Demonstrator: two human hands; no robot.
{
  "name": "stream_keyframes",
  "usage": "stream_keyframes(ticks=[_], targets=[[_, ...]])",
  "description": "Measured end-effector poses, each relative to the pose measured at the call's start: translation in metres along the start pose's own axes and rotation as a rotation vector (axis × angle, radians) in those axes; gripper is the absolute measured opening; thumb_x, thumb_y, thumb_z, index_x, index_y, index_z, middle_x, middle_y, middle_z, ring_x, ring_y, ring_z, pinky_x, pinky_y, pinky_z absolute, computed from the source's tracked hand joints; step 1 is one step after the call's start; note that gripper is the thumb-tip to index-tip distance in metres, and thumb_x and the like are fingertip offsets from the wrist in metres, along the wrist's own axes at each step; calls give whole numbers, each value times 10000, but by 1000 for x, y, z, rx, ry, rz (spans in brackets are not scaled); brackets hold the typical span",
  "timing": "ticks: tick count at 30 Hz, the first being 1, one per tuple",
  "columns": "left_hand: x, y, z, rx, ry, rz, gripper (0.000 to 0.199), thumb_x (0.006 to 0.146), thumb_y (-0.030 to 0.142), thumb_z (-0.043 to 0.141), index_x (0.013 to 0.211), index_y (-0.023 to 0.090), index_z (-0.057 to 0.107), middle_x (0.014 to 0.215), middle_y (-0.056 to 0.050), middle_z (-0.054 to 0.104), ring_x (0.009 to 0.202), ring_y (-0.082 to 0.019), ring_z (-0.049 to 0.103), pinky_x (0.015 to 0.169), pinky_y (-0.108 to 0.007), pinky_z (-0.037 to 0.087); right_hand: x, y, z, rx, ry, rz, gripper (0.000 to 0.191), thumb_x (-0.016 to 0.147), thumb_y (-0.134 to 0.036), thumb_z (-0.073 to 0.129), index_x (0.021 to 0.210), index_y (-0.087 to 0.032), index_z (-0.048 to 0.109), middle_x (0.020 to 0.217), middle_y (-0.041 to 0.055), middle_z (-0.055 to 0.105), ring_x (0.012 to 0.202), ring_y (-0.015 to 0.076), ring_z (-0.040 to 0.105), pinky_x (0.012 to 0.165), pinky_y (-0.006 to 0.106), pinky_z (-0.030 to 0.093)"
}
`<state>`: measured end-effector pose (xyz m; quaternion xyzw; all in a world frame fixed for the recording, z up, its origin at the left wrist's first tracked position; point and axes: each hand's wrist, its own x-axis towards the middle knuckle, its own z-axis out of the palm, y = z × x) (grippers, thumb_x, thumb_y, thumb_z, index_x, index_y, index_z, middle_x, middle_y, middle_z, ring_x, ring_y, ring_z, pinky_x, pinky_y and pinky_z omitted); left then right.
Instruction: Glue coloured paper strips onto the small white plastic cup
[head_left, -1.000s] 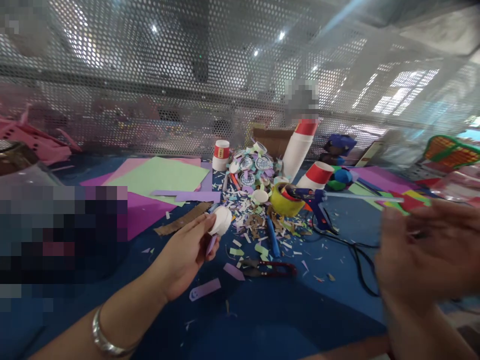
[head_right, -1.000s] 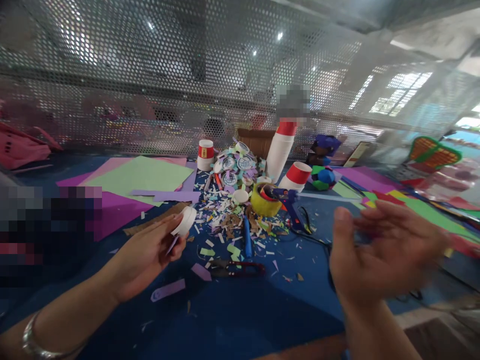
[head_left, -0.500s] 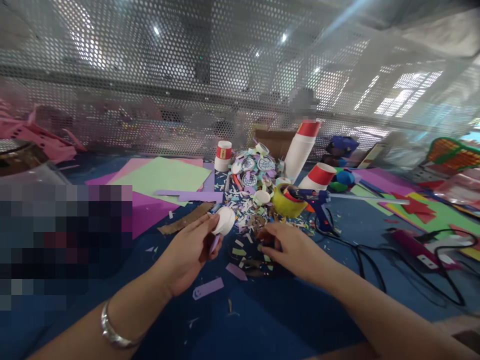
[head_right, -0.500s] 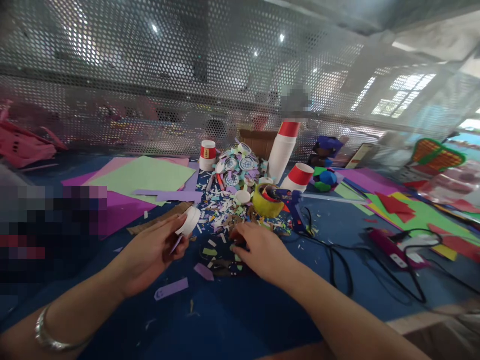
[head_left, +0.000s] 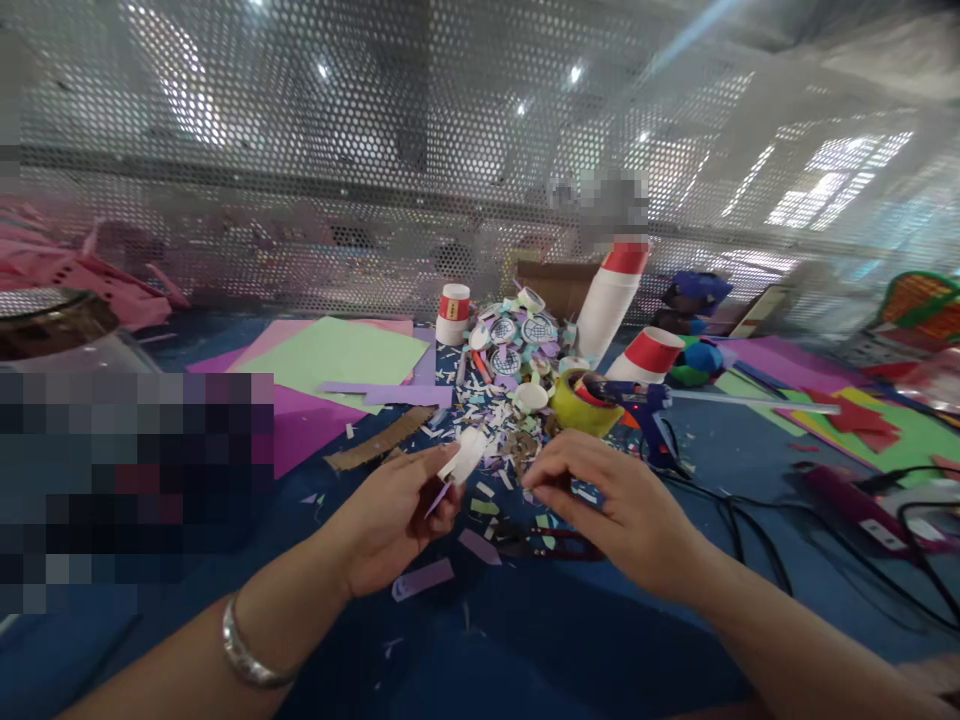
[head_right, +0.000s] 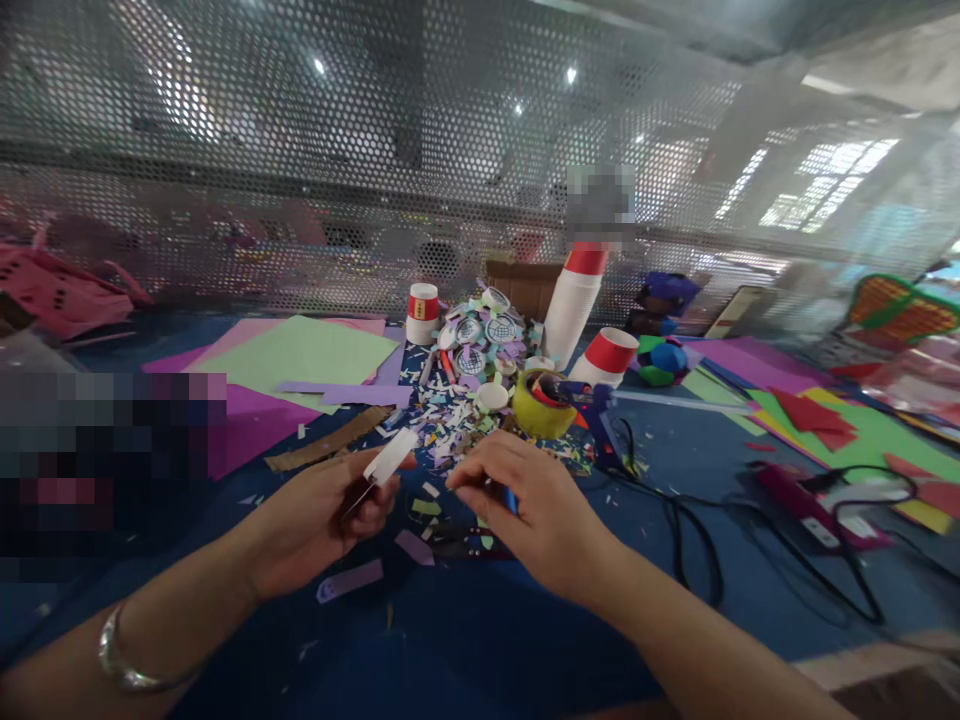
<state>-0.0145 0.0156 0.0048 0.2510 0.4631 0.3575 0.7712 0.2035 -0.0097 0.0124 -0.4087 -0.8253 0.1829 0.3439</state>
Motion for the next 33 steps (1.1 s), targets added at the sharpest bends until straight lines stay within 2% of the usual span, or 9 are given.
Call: stream_keyframes(ticks=[3, 6, 9, 17, 20, 23, 33], targets=[[1, -2, 1, 62, -33, -31, 177, 887, 273, 590, 770, 142, 572, 547, 24, 507, 440, -42, 374, 408, -168, 238, -2, -10, 3, 9, 131, -214, 153, 893, -92, 566, 967, -193, 655, 930, 51, 651, 873, 162, 632, 760, 296, 520], [2, -5, 0, 90, -78, -39, 186, 887, 289, 590, 767, 148, 569, 543, 28, 509, 441, -40, 370, 415, -167, 231, -5, -16, 7, 17, 158, -374, 232, 864, -6, 555, 1018, -150, 650, 988, 81, 665, 891, 164, 632, 779, 315, 526], [4, -8, -2, 88, -78, -51, 191, 845, 313, 649, 772, 151, 581, 557, 36, 517, 469, -40, 401, 440, -159, 249, -7, -16, 10, 7, 164, -463, 257, 844, 32, 564, 1028, -124, 656, 1003, 93, 681, 916, 172, 626, 805, 338, 528], [5, -14, -3, 175, -116, -60, 278, 758, 399, 740, 737, 157, 605, 579, 49, 514, 472, -47, 381, 461, -192, 239, -12, -8, 17, -27, 144, -599, 274, 846, 58, 559, 1076, -53, 660, 1075, 128, 657, 1007, 196, 599, 842, 350, 545], [5, -16, -3, 200, -169, -69, 296, 748, 418, 744, 715, 166, 591, 550, 50, 512, 454, -55, 382, 444, -206, 207, -12, -7, 19, -55, 148, -609, 256, 847, 49, 576, 1057, -60, 672, 1062, 118, 670, 1015, 194, 594, 852, 343, 549], [4, -15, -2, 224, -209, -83, 272, 779, 395, 712, 694, 177, 575, 481, 64, 479, 405, -53, 322, 428, -219, 169, -11, -6, 20, -91, 155, -603, 242, 848, 41, 588, 1044, -70, 677, 1051, 114, 692, 1015, 192, 596, 853, 339, 553], [0, -14, 2, 250, -171, -115, 245, 815, 345, 662, 665, 177, 565, 446, 63, 475, 379, -47, 298, 428, -217, 155, -11, -4, 20, -177, 158, -629, 197, 883, -6, 566, 1019, -88, 681, 1021, 107, 730, 1010, 174, 616, 859, 325, 560]])
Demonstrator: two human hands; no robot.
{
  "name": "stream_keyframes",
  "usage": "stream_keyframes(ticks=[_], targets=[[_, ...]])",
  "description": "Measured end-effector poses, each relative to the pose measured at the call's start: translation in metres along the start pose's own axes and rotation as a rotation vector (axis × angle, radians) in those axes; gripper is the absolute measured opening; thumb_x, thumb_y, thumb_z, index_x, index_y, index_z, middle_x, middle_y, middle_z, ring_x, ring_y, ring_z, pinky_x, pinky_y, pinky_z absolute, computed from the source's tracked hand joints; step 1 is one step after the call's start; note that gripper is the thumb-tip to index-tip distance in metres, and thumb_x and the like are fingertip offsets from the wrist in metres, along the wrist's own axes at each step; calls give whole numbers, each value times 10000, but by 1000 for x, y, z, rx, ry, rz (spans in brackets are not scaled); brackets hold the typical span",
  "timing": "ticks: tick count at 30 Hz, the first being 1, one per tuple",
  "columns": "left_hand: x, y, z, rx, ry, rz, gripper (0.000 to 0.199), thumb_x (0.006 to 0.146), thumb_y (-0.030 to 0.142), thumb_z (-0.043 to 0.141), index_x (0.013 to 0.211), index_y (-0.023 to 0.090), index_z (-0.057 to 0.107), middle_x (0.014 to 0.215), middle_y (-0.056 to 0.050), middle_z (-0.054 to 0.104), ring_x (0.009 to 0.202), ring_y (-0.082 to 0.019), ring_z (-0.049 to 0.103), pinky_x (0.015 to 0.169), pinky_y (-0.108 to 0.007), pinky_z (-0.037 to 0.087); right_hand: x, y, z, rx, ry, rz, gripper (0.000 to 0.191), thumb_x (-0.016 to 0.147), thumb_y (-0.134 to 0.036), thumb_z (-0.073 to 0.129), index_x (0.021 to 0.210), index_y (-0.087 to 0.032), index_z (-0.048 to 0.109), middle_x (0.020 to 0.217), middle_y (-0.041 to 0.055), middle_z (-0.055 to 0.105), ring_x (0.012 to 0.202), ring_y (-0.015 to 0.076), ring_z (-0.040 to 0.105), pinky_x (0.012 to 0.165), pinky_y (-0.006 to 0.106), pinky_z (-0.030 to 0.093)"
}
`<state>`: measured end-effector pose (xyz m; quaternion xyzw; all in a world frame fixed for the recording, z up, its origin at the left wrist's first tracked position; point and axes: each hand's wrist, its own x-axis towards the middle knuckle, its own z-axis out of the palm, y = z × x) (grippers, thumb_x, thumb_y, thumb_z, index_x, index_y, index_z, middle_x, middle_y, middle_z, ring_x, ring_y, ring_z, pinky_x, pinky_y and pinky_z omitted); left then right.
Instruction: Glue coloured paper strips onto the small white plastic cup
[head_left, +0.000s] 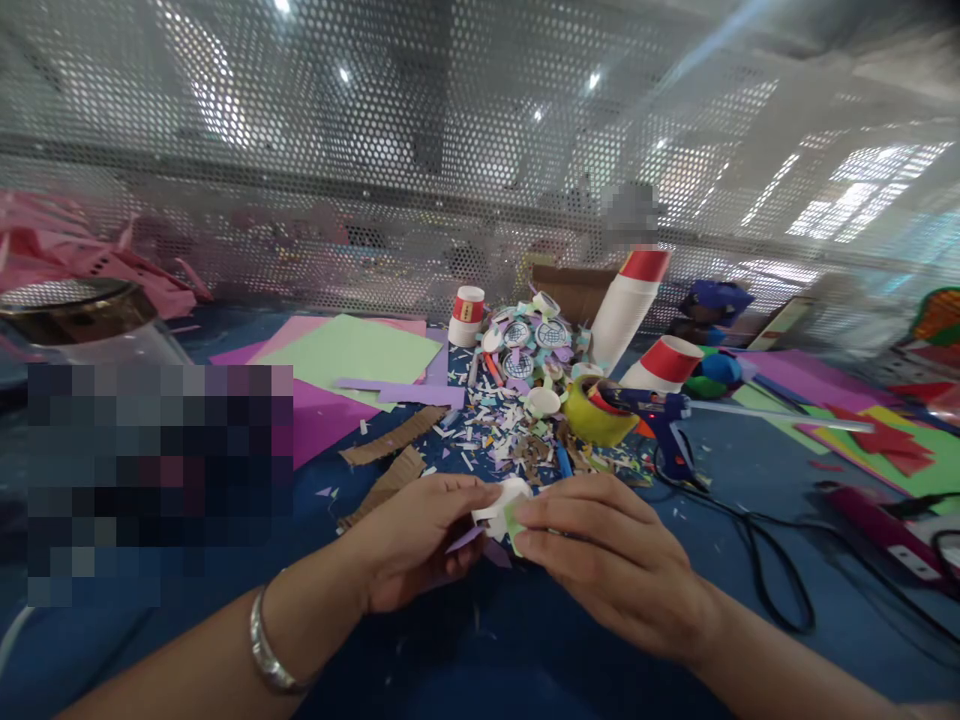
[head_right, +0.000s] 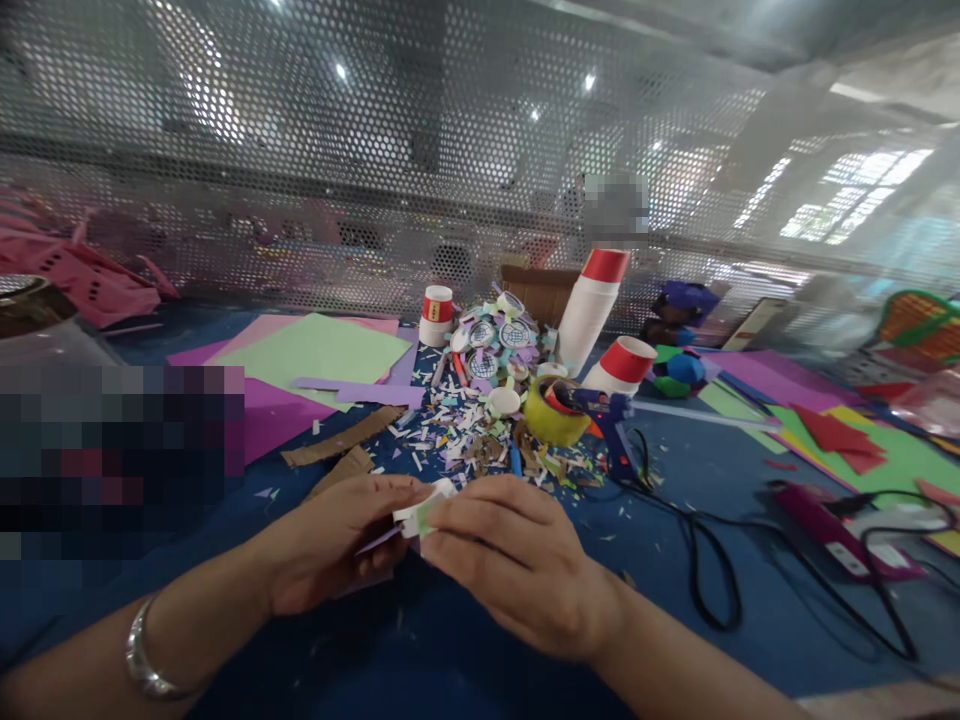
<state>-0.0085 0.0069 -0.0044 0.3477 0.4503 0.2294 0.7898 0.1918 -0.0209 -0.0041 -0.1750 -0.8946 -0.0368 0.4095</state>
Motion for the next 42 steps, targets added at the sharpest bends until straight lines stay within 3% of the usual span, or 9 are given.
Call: stream_keyframes(ticks=[27, 42], targets=[[-1, 0, -1, 39, -28, 22, 309, 793, 408, 685, 638, 173, 559, 397, 88, 424, 353, -39, 291, 395, -195, 167, -1, -1, -1, -164, -35, -58, 246, 843, -44, 615, 1072, -108, 681, 1039, 74, 745, 982, 183, 643, 867, 304, 560], [-2, 1, -1, 52, -24, 89, 305, 800, 426, 678, 677, 169, 569, 484, 64, 496, 377, -39, 308, 396, -220, 174, -2, -1, -1, -195, -14, -64, 227, 845, -37, 603, 1046, -110, 682, 1027, 80, 749, 984, 180, 644, 840, 304, 566]])
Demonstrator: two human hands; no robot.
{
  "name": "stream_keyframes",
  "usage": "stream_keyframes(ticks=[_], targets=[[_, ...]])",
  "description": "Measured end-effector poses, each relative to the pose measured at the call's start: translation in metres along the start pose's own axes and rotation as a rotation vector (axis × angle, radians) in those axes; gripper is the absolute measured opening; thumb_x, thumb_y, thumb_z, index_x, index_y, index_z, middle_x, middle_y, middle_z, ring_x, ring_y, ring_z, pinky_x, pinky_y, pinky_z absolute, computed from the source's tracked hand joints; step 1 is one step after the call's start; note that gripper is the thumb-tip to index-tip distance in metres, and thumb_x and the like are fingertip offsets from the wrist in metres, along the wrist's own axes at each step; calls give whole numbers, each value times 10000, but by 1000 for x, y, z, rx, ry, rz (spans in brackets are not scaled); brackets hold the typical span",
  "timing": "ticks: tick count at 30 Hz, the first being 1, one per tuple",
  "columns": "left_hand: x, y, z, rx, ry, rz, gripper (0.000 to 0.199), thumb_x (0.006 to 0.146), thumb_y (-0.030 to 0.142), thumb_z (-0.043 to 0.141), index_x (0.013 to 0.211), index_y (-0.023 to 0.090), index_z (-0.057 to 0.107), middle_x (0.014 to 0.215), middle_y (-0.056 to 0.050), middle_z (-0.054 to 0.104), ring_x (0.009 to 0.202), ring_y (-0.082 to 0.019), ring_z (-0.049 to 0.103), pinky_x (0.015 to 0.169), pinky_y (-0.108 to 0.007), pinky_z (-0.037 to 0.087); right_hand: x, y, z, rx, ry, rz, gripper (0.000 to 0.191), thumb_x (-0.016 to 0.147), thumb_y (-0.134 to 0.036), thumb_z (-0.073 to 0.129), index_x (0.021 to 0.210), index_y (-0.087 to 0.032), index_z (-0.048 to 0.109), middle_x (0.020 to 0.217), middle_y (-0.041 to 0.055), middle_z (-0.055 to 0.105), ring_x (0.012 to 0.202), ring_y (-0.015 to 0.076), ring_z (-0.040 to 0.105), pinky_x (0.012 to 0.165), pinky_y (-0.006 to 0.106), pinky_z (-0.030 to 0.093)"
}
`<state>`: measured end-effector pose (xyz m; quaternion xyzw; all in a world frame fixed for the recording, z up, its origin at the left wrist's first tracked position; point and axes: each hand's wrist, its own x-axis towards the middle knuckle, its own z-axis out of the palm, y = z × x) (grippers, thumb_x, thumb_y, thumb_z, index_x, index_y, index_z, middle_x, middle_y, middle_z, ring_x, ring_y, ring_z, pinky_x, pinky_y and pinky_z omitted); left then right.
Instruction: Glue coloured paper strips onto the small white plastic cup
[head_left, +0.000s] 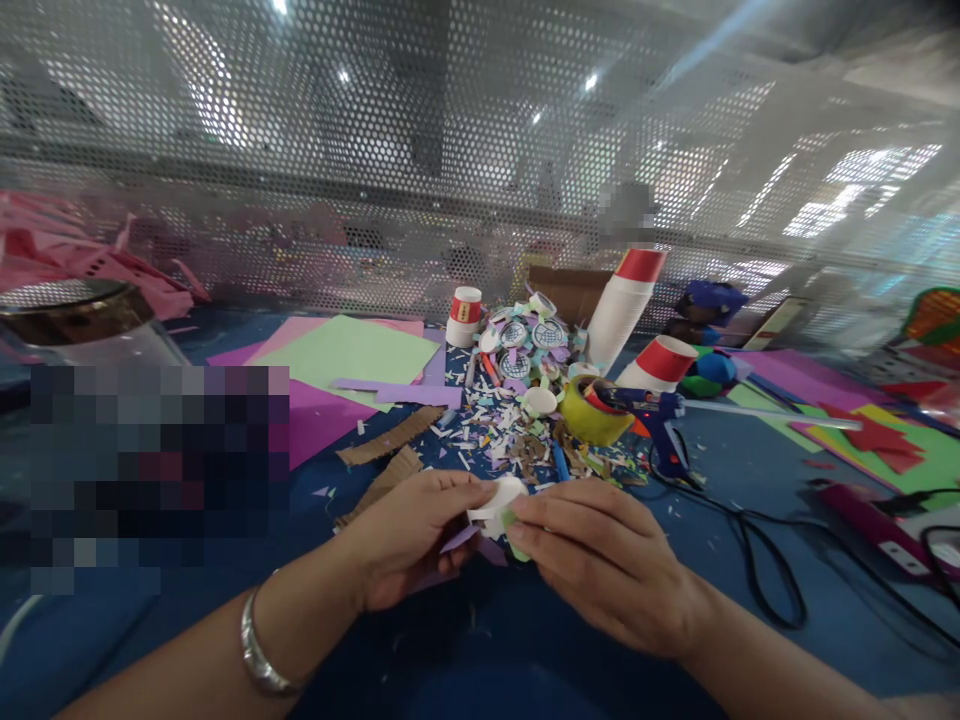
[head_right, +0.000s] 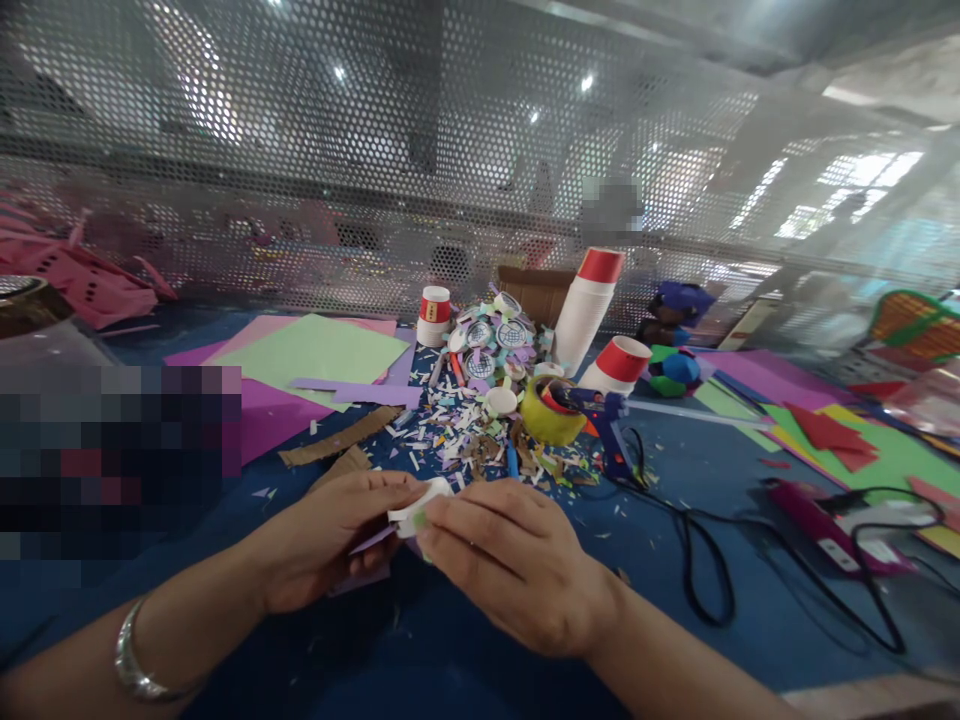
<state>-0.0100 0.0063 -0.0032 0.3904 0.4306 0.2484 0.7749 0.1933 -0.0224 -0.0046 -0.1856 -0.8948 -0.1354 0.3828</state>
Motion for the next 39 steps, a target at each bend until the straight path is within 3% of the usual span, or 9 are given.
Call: stream_keyframes(ticks=[4, 8, 13, 19, 26, 39], targets=[[0, 0, 0, 0, 40, 13, 301, 814, 427, 668, 697, 164, 577, 502, 54, 496, 396, -46, 340, 405, -220, 170, 1, -3, 0, 17, 65, 84, 274, 838, -10, 570, 1075, -119, 654, 1009, 100, 729, 948, 184, 651, 812, 327, 570], [-1, 2, 1, -27, 74, 54, 312, 824, 431, 667, 698, 173, 545, 517, 61, 478, 427, -56, 371, 421, -216, 192, 1, -8, 2, 168, 153, 383, 222, 843, -42, 561, 1016, -156, 642, 918, 77, 689, 847, 175, 653, 742, 319, 559], [-2, 3, 3, -71, 101, 80, 275, 846, 400, 652, 732, 174, 545, 584, 60, 490, 480, -59, 391, 468, -208, 270, 3, -12, 8, 400, 85, 715, 80, 854, -254, 641, 907, -194, 640, 768, 17, 658, 609, 120, 621, 533, 232, 530], [-1, 2, 4, -1, 55, 148, 262, 849, 432, 623, 791, 184, 563, 633, 49, 482, 511, -75, 375, 476, -224, 260, 6, -11, 15, 824, 47, 1033, 78, 832, -265, 655, 815, -192, 634, 602, -29, 604, 483, 87, 587, 427, 170, 515], [1, 3, 0, 56, 49, 228, 296, 881, 445, 573, 733, 193, 531, 580, 68, 413, 474, -73, 288, 460, -235, 214, 2, -3, 9, 939, 89, 1119, 97, 829, -278, 679, 786, -198, 646, 590, -47, 582, 466, 60, 541, 428, 146, 479], [1, 5, -1, 226, 53, 226, 311, 872, 480, 575, 811, 175, 587, 664, 29, 470, 559, -94, 327, 502, -245, 212, 0, 5, 8, 1366, 10, 1227, 182, 801, -291, 721, 785, -175, 582, 651, -29, 612, 516, 59, 588, 430, 121, 447]])
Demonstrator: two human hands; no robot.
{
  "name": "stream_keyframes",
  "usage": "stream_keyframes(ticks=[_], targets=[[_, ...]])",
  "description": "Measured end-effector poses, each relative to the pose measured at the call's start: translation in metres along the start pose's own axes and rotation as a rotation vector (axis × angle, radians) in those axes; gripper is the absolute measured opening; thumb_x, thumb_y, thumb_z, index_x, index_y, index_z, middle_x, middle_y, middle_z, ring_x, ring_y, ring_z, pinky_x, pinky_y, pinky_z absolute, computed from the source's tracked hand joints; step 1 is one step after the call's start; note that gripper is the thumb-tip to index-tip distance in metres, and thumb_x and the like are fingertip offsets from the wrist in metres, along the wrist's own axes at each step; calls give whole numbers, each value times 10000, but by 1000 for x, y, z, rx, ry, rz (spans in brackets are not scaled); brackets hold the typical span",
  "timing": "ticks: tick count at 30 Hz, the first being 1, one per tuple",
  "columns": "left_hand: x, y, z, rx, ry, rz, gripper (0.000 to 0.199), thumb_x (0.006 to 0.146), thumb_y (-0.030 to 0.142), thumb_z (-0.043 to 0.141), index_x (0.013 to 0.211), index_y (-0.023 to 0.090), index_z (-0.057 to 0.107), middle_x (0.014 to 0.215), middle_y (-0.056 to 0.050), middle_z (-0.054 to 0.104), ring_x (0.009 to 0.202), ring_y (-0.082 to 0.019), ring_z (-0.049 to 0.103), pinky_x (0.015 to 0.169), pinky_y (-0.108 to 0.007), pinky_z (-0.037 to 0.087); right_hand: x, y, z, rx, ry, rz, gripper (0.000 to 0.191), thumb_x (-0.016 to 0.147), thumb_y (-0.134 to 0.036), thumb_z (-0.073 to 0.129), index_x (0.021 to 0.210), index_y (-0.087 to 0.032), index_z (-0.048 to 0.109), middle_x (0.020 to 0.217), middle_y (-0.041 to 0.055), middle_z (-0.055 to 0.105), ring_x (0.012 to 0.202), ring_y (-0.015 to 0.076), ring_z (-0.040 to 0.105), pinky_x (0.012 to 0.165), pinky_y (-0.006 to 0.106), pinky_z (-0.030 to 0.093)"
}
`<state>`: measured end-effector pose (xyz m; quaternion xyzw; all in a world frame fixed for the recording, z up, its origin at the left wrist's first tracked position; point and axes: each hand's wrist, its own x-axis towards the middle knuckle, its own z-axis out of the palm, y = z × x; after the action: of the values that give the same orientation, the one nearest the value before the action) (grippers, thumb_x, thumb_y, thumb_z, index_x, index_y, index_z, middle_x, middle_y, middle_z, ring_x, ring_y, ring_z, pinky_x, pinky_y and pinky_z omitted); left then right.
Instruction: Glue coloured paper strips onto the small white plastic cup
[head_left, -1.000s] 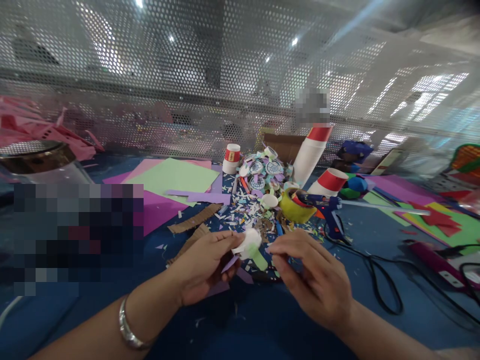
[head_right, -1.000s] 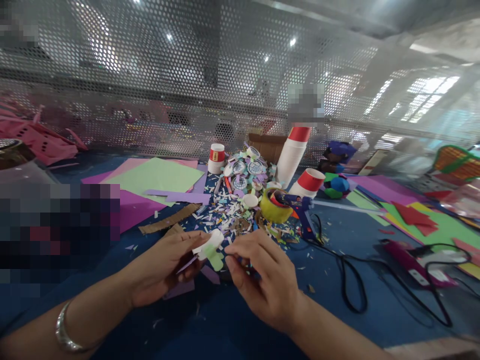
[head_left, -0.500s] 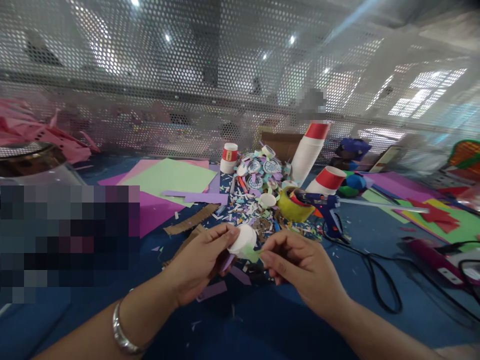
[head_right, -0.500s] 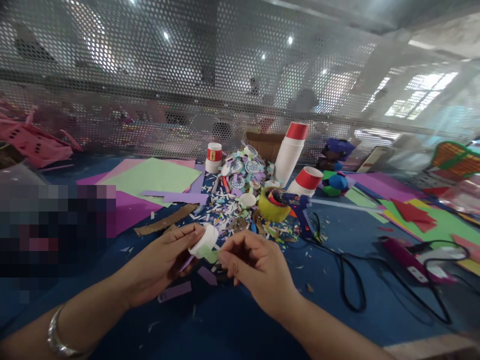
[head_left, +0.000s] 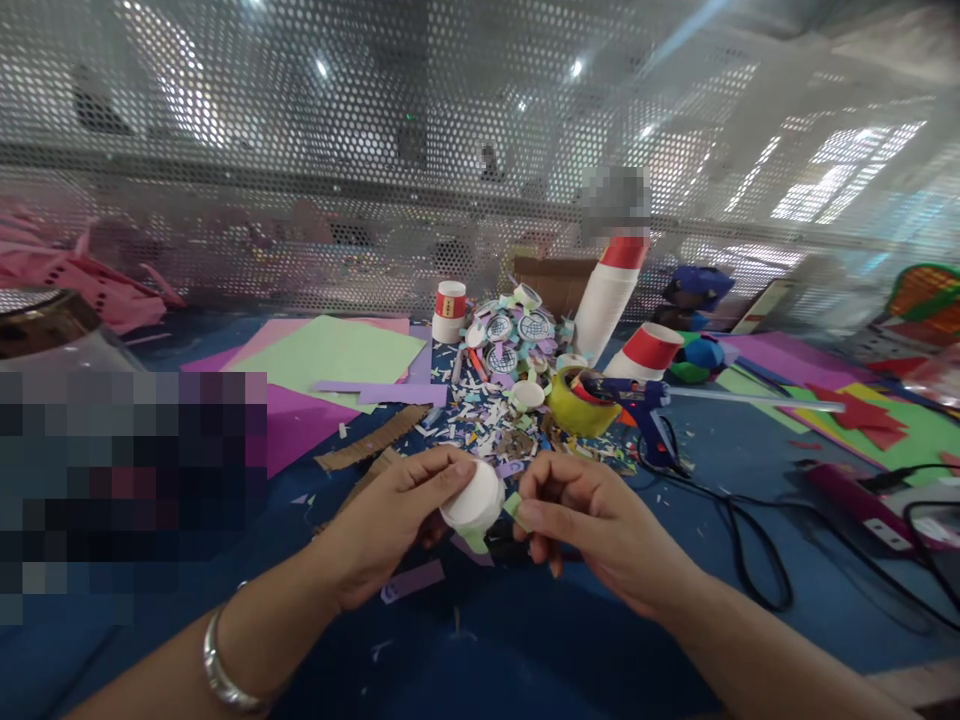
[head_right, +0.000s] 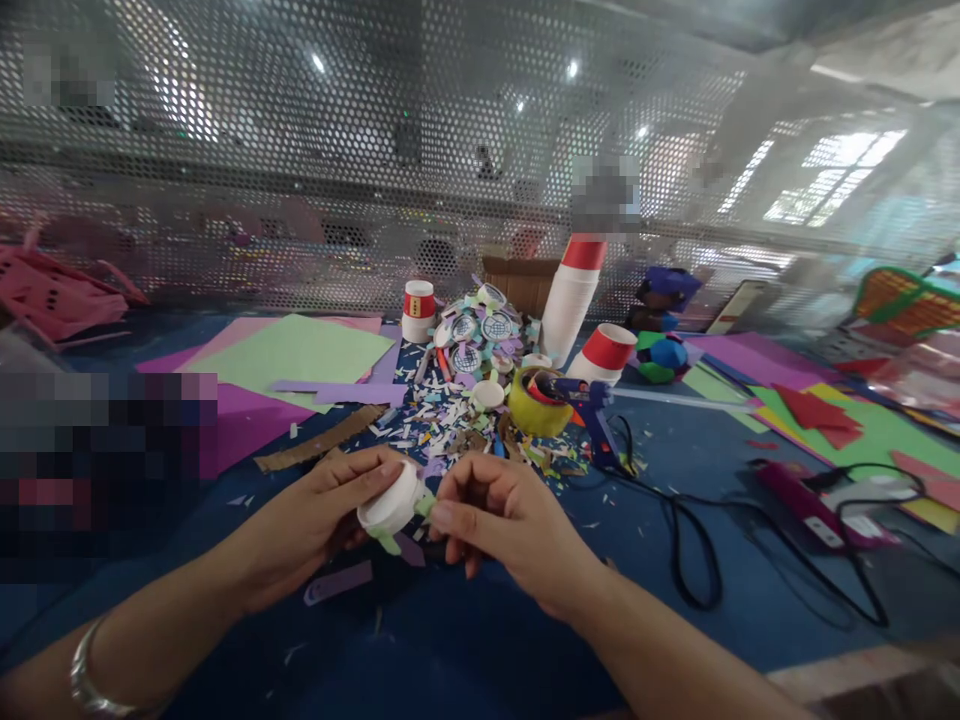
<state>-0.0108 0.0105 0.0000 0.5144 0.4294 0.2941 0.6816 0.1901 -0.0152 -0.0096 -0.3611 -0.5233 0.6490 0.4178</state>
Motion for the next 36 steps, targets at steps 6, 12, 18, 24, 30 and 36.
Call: stream_keyframes(ticks=[6, 12, 18, 24, 30, 36], targets=[[0, -3, -1, 41, -58, 11, 318, 871, 491, 572, 879, 179, 632, 697, 17, 507, 576, -96, 355, 511, -242, 214, 0, 2, -1, 16, 10, 105, 227, 782, -330, 749, 781, -182, 577, 680, -25, 650, 499, 54, 580, 422, 130, 425], [0, -5, -2, 53, -81, 16, 333, 863, 519, 578, 871, 192, 641, 694, 15, 523, 573, -98, 370, 507, -242, 217, 0, 3, -1, 8, 1, 134, 231, 749, -314, 777, 799, -192, 587, 671, -33, 645, 490, 55, 567, 418, 140, 416], [1, -7, -3, 52, -94, 26, 346, 861, 525, 581, 912, 191, 659, 710, 2, 561, 580, -104, 421, 510, -244, 248, -1, 4, 0, -5, -1, 139, 232, 745, -315, 777, 806, -192, 589, 670, -36, 638, 498, 58, 567, 425, 146, 422], [2, -9, -5, 74, -110, 51, 335, 881, 506, 564, 936, 190, 661, 728, -3, 578, 595, -103, 438, 519, -240, 266, -1, 3, 0, 40, -12, 135, 232, 765, -324, 772, 827, -187, 594, 681, -33, 639, 507, 52, 574, 434, 139, 436], [0, -8, -4, 115, -91, 80, 337, 887, 506, 555, 903, 183, 649, 726, -1, 588, 595, -99, 432, 519, -233, 269, -1, 5, 0, 51, -14, 138, 248, 753, -316, 786, 821, -187, 586, 672, -32, 634, 520, 61, 585, 437, 142, 448], [0, -6, 1, 81, -93, 114, 312, 893, 480, 558, 894, 184, 655, 722, 4, 589, 611, -103, 452, 535, -230, 301, -1, 4, 1, 49, -9, 137, 265, 752, -348, 784, 811, -184, 584, 672, -28, 634, 524, 68, 583, 438, 150, 447]])
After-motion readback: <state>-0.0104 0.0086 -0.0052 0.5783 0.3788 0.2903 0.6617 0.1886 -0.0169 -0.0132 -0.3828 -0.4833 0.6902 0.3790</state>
